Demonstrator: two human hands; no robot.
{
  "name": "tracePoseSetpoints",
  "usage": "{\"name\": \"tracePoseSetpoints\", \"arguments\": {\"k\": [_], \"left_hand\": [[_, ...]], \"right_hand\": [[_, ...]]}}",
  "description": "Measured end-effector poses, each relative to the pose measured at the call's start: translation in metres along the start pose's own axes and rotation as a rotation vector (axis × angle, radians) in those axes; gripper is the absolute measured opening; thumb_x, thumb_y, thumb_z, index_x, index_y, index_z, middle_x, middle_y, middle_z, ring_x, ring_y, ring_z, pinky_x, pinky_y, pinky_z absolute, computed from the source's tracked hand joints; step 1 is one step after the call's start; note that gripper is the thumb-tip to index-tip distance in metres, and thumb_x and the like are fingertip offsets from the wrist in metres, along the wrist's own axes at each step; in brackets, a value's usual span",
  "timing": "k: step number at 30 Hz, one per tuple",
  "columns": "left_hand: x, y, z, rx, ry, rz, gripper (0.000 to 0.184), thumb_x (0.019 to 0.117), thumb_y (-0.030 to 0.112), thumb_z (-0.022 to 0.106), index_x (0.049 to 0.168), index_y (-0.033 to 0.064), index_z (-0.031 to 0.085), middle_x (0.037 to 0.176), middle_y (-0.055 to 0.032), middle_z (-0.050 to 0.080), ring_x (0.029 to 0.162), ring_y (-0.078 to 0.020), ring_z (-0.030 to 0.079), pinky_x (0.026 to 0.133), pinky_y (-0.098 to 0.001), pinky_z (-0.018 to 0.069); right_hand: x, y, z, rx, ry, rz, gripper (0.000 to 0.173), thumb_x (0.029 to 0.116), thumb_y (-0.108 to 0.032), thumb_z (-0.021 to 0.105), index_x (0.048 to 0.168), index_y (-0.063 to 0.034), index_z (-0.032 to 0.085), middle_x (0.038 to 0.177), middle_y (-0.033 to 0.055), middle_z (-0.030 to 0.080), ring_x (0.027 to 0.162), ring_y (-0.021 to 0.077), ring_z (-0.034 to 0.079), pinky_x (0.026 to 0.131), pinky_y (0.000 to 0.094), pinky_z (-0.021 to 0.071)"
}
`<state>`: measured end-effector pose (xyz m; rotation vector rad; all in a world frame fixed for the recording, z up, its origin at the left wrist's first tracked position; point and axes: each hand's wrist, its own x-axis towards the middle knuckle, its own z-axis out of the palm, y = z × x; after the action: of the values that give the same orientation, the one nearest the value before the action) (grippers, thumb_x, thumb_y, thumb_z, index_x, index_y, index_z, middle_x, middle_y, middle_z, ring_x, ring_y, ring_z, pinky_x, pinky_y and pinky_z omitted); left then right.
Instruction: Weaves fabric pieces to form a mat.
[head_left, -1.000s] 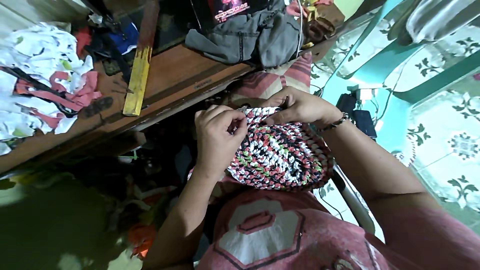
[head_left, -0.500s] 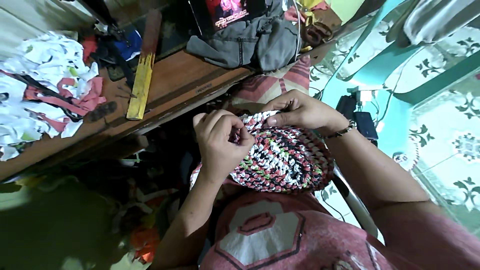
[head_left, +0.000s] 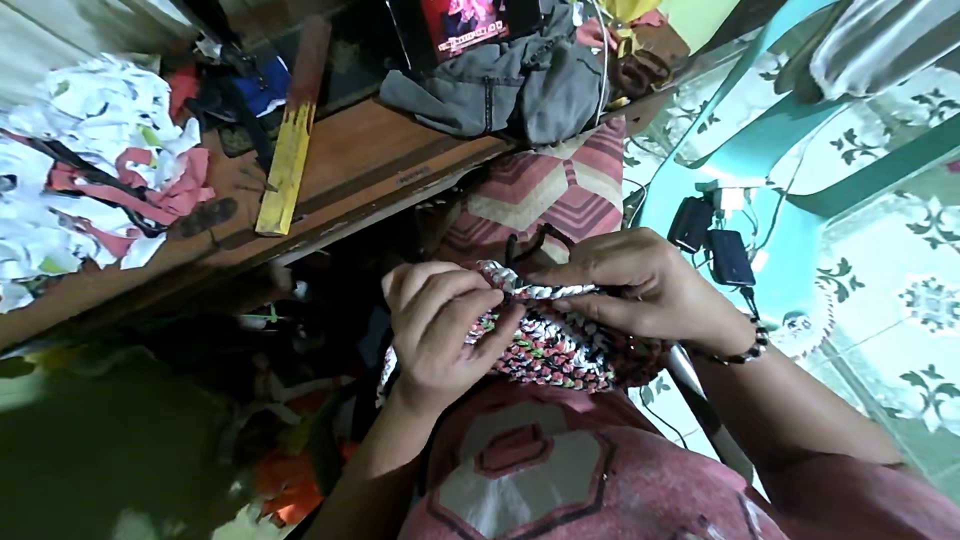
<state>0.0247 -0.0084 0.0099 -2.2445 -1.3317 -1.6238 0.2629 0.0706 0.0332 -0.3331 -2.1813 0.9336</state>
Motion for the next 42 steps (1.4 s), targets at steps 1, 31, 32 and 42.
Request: {"name": "tracePoseSetpoints", "arguments": {"k": [1,31,32,42], "left_hand": [[-0.002,0.001,-0.002,-0.001,-0.003,0.003,0.011,0.0884,0.019,0.08,0.09,0.0117,0.072,0.096,-0.002,0.07,0.103,-0.0182,0.062,0.096,-0.0405,0.0443],[-0.046,0.003,-0.007,-0.151,-0.025,-0.112,0.021,0.0885,0.023,0.081,0.1,0.0138,0.067,0.104,-0.0004,0.071,0.116,-0.0186,0.066,0.116,-0.0587,0.0407],[-0.045,0.003,-0.007,-0.132,-0.012,-0.104,0.012,0.0914,0.018,0.077,0.098,0.0134,0.068,0.102,-0.0009,0.072,0.114,-0.0185,0.067,0.115,-0.0588,0.0416],[-0.043,-0.011,-0.038,-0.771,-0.357,-0.285,0.019,0.0979,0.029,0.06,0.086,0.0152,0.058,0.14,-0.0112,0.063,0.143,-0.0361,0.046,0.119,-0.0526,0.0394]], "right_hand": [[-0.002,-0.001,0.001,-0.027,0.005,-0.004,0.023,0.0924,-0.011,0.068,0.111,-0.0011,0.077,0.089,0.0017,0.073,0.079,0.0011,0.064,0.074,0.0174,0.0546],[-0.038,-0.018,0.043,-0.405,0.087,-0.116,0.028,0.0996,-0.012,0.057,0.121,-0.0114,0.075,0.066,0.0052,0.057,0.063,0.0188,0.052,0.06,0.0324,0.0423],[-0.038,-0.019,0.044,-0.421,0.086,-0.119,0.027,0.1003,-0.012,0.057,0.122,-0.0116,0.074,0.066,0.0053,0.057,0.062,0.0192,0.052,0.059,0.0327,0.0422],[-0.045,-0.012,0.037,-0.332,0.197,-0.037,0.028,0.0972,-0.012,0.057,0.117,-0.0112,0.076,0.069,0.0044,0.058,0.067,0.0143,0.053,0.063,0.0281,0.0427]]}}
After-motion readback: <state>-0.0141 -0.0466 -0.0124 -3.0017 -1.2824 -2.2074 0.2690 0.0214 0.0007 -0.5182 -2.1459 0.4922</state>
